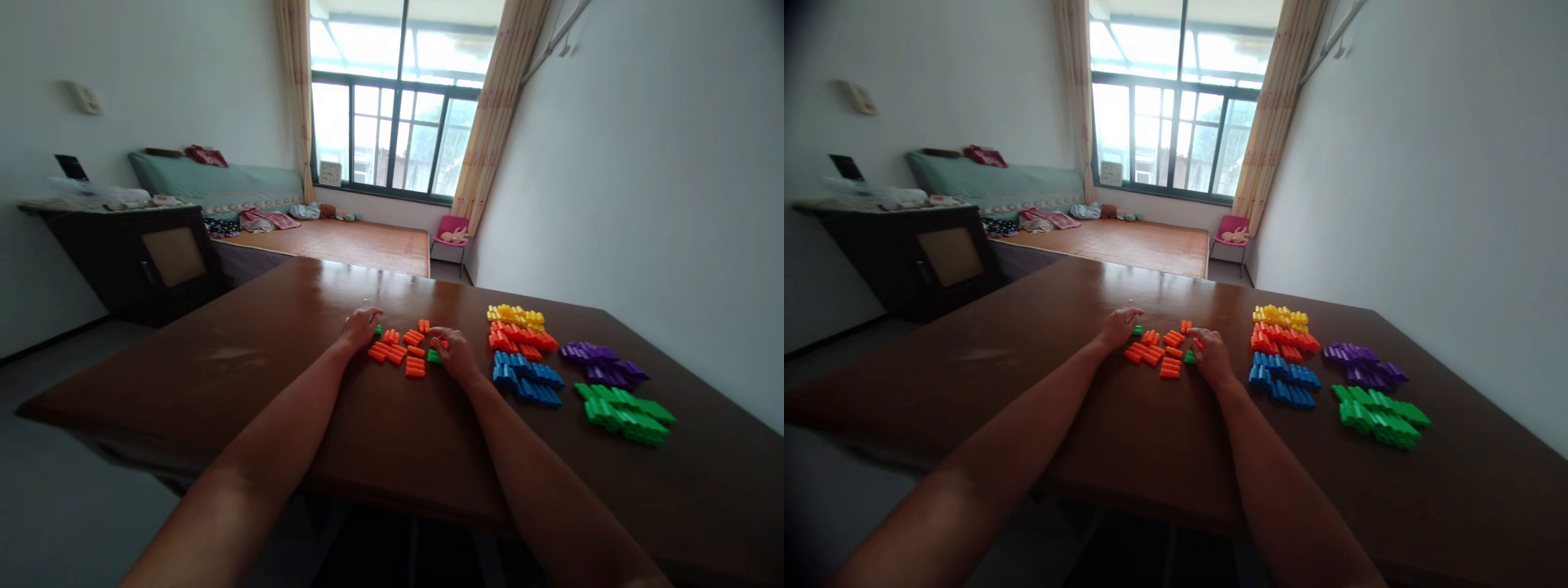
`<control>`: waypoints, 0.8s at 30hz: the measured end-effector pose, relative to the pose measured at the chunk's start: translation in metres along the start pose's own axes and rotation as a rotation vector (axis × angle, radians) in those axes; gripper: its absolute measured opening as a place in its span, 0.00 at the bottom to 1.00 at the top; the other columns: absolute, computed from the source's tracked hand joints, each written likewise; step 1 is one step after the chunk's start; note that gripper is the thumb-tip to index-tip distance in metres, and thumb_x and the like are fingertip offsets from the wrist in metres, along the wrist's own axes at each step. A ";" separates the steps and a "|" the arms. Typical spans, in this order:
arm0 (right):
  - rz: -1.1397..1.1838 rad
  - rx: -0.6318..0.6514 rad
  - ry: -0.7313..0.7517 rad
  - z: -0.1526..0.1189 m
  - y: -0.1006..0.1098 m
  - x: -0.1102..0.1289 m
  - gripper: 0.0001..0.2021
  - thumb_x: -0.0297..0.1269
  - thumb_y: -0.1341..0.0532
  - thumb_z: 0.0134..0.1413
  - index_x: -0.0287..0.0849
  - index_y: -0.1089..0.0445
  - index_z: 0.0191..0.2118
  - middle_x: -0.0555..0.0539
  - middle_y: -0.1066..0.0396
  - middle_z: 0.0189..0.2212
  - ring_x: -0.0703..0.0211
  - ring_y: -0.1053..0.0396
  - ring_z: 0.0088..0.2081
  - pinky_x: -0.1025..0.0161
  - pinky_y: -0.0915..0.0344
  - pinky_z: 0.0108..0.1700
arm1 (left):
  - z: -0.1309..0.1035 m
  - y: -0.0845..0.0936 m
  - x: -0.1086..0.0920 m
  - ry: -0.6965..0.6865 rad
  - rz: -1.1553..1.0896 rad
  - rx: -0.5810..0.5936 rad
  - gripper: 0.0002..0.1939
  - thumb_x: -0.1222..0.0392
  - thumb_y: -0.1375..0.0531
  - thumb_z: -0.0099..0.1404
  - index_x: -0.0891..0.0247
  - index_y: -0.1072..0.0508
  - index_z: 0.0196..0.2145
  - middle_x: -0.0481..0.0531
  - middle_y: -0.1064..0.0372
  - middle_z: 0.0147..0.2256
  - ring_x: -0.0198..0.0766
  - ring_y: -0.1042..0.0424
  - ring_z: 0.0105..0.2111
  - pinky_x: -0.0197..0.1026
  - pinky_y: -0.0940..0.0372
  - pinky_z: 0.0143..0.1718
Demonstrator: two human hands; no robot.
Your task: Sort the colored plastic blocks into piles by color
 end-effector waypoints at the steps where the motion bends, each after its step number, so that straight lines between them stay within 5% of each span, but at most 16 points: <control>1: -0.006 0.015 0.029 -0.001 -0.001 0.004 0.15 0.33 0.45 0.56 0.45 0.28 0.48 0.45 0.27 0.46 0.54 0.34 0.46 0.56 0.37 0.51 | 0.001 -0.002 0.005 0.027 -0.030 0.013 0.16 0.59 0.49 0.67 0.58 0.24 0.46 0.52 0.25 0.45 0.40 0.28 0.46 0.41 0.35 0.49; 7: -0.136 0.141 0.089 0.014 -0.012 0.018 0.20 0.26 0.45 0.55 0.47 0.30 0.52 0.46 0.29 0.51 0.53 0.37 0.51 0.56 0.38 0.54 | 0.000 -0.005 0.012 0.069 -0.155 0.042 0.15 0.60 0.49 0.67 0.60 0.23 0.44 0.52 0.24 0.43 0.39 0.26 0.43 0.39 0.33 0.45; 11: -0.261 0.280 -0.030 0.033 -0.033 0.024 0.15 0.39 0.41 0.56 0.46 0.28 0.49 0.42 0.26 0.45 0.49 0.32 0.47 0.55 0.36 0.49 | 0.001 -0.003 0.013 0.082 -0.176 0.036 0.15 0.60 0.49 0.67 0.62 0.24 0.44 0.54 0.24 0.43 0.39 0.25 0.43 0.39 0.33 0.45; 16: -0.316 0.277 -0.152 0.046 -0.046 0.027 0.12 0.43 0.36 0.51 0.48 0.26 0.42 0.44 0.25 0.38 0.52 0.29 0.43 0.57 0.36 0.46 | 0.003 -0.007 0.018 0.079 -0.196 0.049 0.14 0.58 0.48 0.67 0.60 0.24 0.44 0.52 0.23 0.43 0.39 0.26 0.44 0.39 0.33 0.45; 21: -0.153 0.240 -0.221 0.051 -0.040 0.016 0.15 0.39 0.30 0.40 0.44 0.28 0.37 0.47 0.26 0.36 0.58 0.29 0.36 0.63 0.34 0.39 | 0.008 -0.013 0.022 0.068 -0.204 0.061 0.14 0.57 0.48 0.67 0.59 0.23 0.42 0.51 0.23 0.43 0.39 0.26 0.43 0.38 0.33 0.45; 24: 0.037 0.202 -0.225 0.051 -0.017 0.002 0.14 0.36 0.31 0.40 0.43 0.29 0.37 0.49 0.26 0.33 0.61 0.29 0.34 0.65 0.33 0.36 | 0.009 -0.014 0.023 0.069 -0.185 0.070 0.16 0.56 0.49 0.67 0.60 0.23 0.43 0.52 0.23 0.44 0.40 0.26 0.43 0.39 0.33 0.46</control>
Point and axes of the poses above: each hand's wrist, its own z-axis towards the middle knuckle, its own y-axis out of the back of the hand, x = y × z, the point moved 5 cm from there along z, towards the middle knuckle
